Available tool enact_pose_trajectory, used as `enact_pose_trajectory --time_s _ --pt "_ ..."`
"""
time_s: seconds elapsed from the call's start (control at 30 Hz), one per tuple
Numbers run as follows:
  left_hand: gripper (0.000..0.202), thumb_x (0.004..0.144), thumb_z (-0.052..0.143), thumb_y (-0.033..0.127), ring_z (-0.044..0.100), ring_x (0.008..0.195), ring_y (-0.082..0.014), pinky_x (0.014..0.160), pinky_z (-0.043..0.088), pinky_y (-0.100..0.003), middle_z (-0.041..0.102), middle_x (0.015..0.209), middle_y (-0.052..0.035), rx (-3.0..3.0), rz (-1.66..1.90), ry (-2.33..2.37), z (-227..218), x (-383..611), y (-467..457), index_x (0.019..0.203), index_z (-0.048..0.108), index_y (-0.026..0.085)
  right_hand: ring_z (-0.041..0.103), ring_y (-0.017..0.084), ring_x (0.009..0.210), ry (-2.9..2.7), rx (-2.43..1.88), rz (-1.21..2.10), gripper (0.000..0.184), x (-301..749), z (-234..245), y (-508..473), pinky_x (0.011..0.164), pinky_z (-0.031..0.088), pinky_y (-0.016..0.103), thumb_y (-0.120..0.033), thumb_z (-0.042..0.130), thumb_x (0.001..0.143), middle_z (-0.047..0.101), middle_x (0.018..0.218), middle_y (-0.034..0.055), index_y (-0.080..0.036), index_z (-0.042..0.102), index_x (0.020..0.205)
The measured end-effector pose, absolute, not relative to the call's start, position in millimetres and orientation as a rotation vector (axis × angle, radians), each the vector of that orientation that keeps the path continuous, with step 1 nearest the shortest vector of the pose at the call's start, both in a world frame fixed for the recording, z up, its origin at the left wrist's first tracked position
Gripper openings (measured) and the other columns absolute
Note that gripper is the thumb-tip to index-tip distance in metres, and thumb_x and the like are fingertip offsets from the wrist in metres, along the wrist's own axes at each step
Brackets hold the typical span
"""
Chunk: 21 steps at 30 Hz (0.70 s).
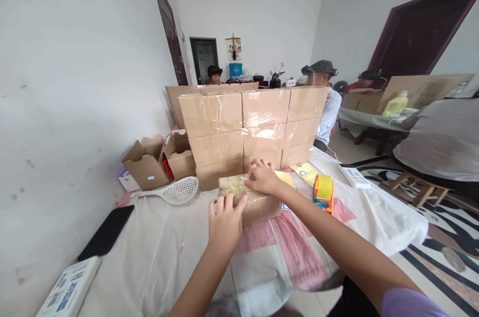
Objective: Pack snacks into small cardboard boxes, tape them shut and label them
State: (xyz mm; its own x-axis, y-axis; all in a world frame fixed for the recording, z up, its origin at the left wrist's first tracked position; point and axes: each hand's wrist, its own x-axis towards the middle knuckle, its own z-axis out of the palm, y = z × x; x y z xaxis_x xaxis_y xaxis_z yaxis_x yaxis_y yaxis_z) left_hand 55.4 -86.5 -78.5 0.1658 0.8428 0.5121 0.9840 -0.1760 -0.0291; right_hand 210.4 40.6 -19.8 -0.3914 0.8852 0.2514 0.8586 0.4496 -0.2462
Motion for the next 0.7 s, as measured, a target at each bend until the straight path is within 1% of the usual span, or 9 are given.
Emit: enact_pose_trajectory --time_s 0.1,0.13,0.23,0.3,0.4,0.5,0.57,0.63,0.7 --pt "0.054 0.092 0.049 0.011 0.057 0.112 -0.0303 0.1 0.04 -0.054 0.066 0.127 -0.0073 -2.121 -0.57 -1.766 -75.6 56.3 -87.4 0.136 0.061 0.04 0.044 0.042 0.122 -2.117 -1.819 -0.106 0.057 208.8 -15.8 46.3 0.101 0.033 0.057 -0.049 0.078 0.071 0.051 0.133 0.0236 -0.012 0.064 0.112" --pt "0.054 0.092 0.048 0.01 0.057 0.116 -0.0309 0.101 0.039 -0.055 0.066 0.131 -0.0069 -2.137 -0.586 -1.768 -75.1 56.5 -87.9 0.135 0.061 0.038 0.045 0.042 0.122 -2.033 -1.858 -0.165 0.056 214.1 -16.2 49.5 0.101 0.033 0.057 -0.046 0.076 0.074 0.051 0.132 0.0246 -0.011 0.062 0.114" --pt "0.058 0.088 0.042 0.003 0.049 0.133 -0.03 0.107 0.033 -0.057 0.057 0.148 -0.0028 -2.237 -0.637 -1.715 -74.8 56.2 -89.0 0.135 0.06 0.031 0.051 0.037 0.117 -1.816 -1.8 -0.209 0.029 253.6 -25.9 55.6 0.1 0.037 0.053 -0.033 0.063 0.085 0.057 0.122 0.021 -0.013 0.061 0.106" --pt "0.062 0.086 0.038 -0.001 0.046 0.139 -0.0259 0.113 0.025 -0.058 0.054 0.151 0.0003 -2.322 -0.668 -1.654 -75.4 55.6 -89.0 0.137 0.058 0.028 0.056 0.033 0.108 -1.663 -1.731 -0.097 0.017 293.6 -38.6 51.2 0.096 0.043 0.05 -0.03 0.057 0.086 0.061 0.11 0.0161 -0.016 0.06 0.095" --pt "0.06 0.086 0.036 -0.001 0.049 0.137 -0.0224 0.117 0.018 -0.057 0.058 0.147 0.0019 -2.398 -0.698 -1.603 -76.2 54.6 -86.9 0.135 0.057 0.028 0.062 0.028 0.096 -1.519 -1.542 0.232 0.017 346.8 -58.0 31.8 0.09 0.05 0.046 -0.032 0.053 0.087 0.063 0.099 0.0106 -0.018 0.059 0.094" --pt "0.054 0.09 0.038 0.005 0.052 0.134 -0.0229 0.116 0.021 -0.053 0.06 0.145 0.0003 -2.408 -0.691 -1.553 -78.0 49.9 -82.0 0.136 0.057 0.028 0.06 0.028 0.117 -1.696 -1.232 0.664 0.047 367.1 -69.2 10.7 0.102 0.048 0.046 -0.041 0.061 0.087 0.058 0.133 0.0122 -0.021 0.054 0.129" --pt "0.052 0.094 0.039 0.009 0.053 0.133 -0.0225 0.115 0.022 -0.049 0.061 0.144 0.0 -2.416 -0.657 -1.469 -80.5 41.6 -76.4 0.139 0.055 0.029 0.041 0.03 0.143 -1.941 -1.053 0.845 0.087 363.5 -74.9 2.6 0.117 0.036 0.047 -0.046 0.075 0.08 0.035 0.159 0.0117 -0.026 0.032 0.153" --pt "0.051 0.097 0.039 0.014 0.055 0.132 -0.0211 0.115 0.021 -0.046 0.061 0.144 0.0019 -2.453 -0.597 -1.338 -83.7 29.4 -69.2 0.142 0.053 0.033 0.019 0.033 0.154 -2.128 -0.965 0.91 0.12 354.1 -83.6 -0.4 0.124 0.022 0.048 -0.049 0.086 0.069 0.015 0.168 0.013 -0.027 0.012 0.161" --pt "0.05 0.098 0.041 0.018 0.055 0.132 -0.0194 0.117 0.02 -0.042 0.061 0.144 0.0037 -2.499 -0.54 -1.195 -86.6 16.4 -61.8 0.144 0.05 0.036 0.013 0.034 0.155 -2.183 -0.919 0.921 0.133 344.8 -95.0 -1.1 0.125 0.018 0.047 -0.05 0.09 0.063 0.009 0.168 0.0162 -0.024 0.004 0.162"
